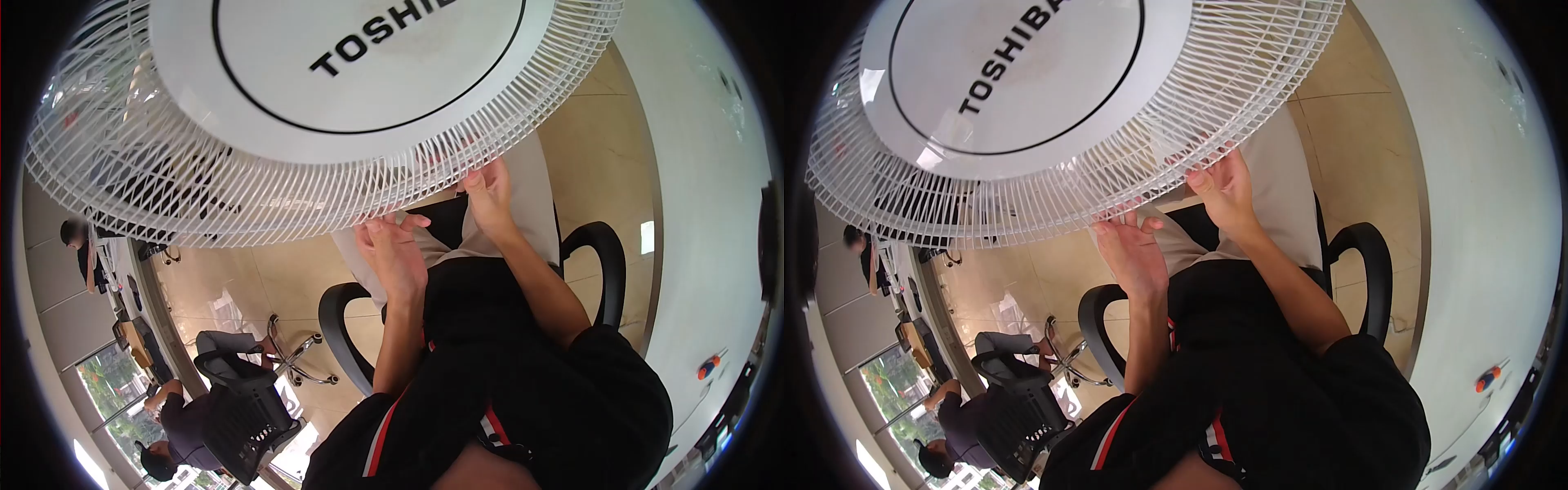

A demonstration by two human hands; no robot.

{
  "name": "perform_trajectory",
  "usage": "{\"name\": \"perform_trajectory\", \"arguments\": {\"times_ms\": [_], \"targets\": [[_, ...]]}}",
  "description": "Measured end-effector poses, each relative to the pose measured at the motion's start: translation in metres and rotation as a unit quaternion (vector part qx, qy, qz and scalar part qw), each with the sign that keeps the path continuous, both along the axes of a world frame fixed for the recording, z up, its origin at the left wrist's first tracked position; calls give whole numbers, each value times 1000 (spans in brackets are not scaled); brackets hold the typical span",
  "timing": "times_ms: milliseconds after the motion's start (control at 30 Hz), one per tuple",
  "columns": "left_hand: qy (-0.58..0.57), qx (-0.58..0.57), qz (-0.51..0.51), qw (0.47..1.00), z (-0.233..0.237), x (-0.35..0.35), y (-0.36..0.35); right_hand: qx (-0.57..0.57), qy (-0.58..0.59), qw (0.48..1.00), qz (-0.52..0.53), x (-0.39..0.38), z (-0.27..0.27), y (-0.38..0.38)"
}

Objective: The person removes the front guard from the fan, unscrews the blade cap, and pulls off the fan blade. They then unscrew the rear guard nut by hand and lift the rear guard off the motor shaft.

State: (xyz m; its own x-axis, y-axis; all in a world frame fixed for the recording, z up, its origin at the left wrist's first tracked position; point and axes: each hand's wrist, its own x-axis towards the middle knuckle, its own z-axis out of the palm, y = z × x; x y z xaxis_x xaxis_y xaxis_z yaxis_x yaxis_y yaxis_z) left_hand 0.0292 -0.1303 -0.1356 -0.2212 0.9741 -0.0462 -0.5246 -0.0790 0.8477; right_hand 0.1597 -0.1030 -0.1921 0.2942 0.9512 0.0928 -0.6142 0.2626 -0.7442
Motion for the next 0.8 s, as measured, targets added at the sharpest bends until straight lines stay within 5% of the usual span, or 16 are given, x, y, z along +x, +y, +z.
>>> {"name": "perform_trajectory", "arguments": {"times_ms": [500, 800], "targets": [[73, 3, -32, 997, -10, -6, 6, 18, 7, 991, 136, 1, -20, -6], [80, 10, -26, 996, -13, -9, 4, 79, -148, 986, 4, -10, -15, 5]]}}
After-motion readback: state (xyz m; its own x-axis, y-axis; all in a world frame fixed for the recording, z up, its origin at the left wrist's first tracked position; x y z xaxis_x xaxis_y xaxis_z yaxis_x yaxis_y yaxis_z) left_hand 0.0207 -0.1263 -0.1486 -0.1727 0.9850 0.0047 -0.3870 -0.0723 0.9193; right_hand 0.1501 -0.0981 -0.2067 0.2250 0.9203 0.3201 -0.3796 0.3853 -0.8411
